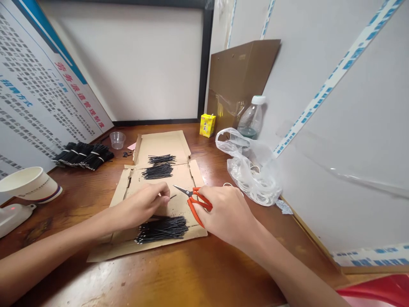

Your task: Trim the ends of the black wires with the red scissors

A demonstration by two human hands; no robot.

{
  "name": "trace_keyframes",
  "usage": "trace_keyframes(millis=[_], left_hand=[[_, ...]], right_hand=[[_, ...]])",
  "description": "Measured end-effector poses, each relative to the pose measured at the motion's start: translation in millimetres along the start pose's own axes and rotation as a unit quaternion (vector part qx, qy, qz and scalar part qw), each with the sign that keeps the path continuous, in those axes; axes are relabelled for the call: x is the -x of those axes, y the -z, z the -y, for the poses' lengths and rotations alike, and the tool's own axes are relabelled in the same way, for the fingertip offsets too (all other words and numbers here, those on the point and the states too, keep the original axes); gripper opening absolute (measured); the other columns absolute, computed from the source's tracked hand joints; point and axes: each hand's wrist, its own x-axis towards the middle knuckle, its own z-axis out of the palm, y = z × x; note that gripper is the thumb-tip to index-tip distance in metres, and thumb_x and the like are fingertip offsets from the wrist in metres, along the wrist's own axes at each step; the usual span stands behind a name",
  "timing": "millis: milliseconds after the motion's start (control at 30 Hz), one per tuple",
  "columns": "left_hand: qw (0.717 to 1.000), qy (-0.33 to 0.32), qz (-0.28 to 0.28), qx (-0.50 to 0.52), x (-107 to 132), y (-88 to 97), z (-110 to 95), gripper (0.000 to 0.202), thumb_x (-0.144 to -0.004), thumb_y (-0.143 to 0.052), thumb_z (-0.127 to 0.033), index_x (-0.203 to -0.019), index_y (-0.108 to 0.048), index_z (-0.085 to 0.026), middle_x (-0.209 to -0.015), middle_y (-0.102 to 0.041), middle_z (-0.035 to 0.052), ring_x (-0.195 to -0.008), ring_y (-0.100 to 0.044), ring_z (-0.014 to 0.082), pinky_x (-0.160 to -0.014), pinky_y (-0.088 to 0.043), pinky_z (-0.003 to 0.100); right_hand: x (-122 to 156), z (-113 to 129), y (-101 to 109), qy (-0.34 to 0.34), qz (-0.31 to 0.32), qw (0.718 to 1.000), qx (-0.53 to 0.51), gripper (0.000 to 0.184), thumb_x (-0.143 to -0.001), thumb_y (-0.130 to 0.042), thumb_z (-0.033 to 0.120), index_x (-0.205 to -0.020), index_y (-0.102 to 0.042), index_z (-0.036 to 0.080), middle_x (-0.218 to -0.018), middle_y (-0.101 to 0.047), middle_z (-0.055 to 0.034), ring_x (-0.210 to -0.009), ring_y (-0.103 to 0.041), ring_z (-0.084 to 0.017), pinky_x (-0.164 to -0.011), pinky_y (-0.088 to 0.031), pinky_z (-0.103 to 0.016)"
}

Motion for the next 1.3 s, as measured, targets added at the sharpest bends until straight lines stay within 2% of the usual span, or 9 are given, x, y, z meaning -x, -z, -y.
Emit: trace_keyframes(millis=[167, 367, 567, 833, 1300], left_hand=[[0.994, -0.002, -0.047, 0.094, -4.9, 13.0, -7.8, 0.012, -0.091, -0.046, -0.021, -0.093, -0.057, -0.015, -0.070, -0.054, -0.0012, -0.056, -0.045, 0.0094, -0.052, -0.035, 0.021], [0.978, 0.000, -0.037, 0.205, -1.2, 9.8, -16.2, 0.019, -0.095, -0.044, -0.026, -0.088, -0.058, -0.015, -0.055, -0.045, -0.0052, -0.044, -0.041, 0.0058, -0.043, -0.033, 0.017], [0.967, 0.005, -0.026, 0.252, -0.7, 5.5, -19.7, 0.018, -0.092, -0.046, -0.025, -0.085, -0.057, -0.014, -0.067, -0.053, -0.0010, -0.043, -0.047, 0.0051, -0.037, -0.037, 0.015], [0.965, -0.016, -0.019, 0.261, -0.4, 5.8, -20.8, 0.023, -0.093, -0.043, -0.025, -0.084, -0.060, -0.012, -0.065, -0.054, 0.0000, -0.049, -0.052, 0.0075, -0.044, -0.044, 0.018], [0.967, -0.010, -0.001, 0.254, 1.3, 5.7, -16.6, 0.021, -0.095, -0.043, -0.024, -0.088, -0.059, -0.014, -0.078, -0.053, 0.0004, -0.062, -0.049, 0.0087, -0.054, -0.041, 0.020]], right_hand=[[-1.0, 3.3, 2.5, -0.002, 0.005, 1.000, -0.023, 0.015, -0.080, -0.055, 0.025, -0.075, -0.067, 0.017, -0.053, -0.060, 0.0014, -0.044, -0.047, -0.009, -0.050, -0.031, -0.024], [-0.7, 5.5, 3.4, 0.018, -0.024, 0.999, -0.040, 0.016, -0.081, -0.055, 0.024, -0.073, -0.067, 0.016, -0.051, -0.057, 0.0025, -0.042, -0.044, -0.008, -0.048, -0.031, -0.023], [0.4, 6.0, 3.5, 0.043, -0.037, 0.997, -0.043, 0.015, -0.081, -0.056, 0.022, -0.074, -0.068, 0.015, -0.050, -0.056, 0.0034, -0.043, -0.045, -0.007, -0.047, -0.031, -0.021], [-0.1, 5.5, 3.0, 0.056, -0.017, 0.998, -0.027, 0.018, -0.082, -0.053, 0.022, -0.073, -0.068, 0.016, -0.047, -0.050, 0.0041, -0.041, -0.038, -0.007, -0.046, -0.028, -0.022], [-0.1, 4.9, 3.1, 0.070, -0.017, 0.997, -0.021, 0.021, -0.082, -0.052, 0.019, -0.062, -0.058, 0.017, -0.047, -0.044, 0.0057, -0.042, -0.034, -0.007, -0.045, -0.025, -0.024]])
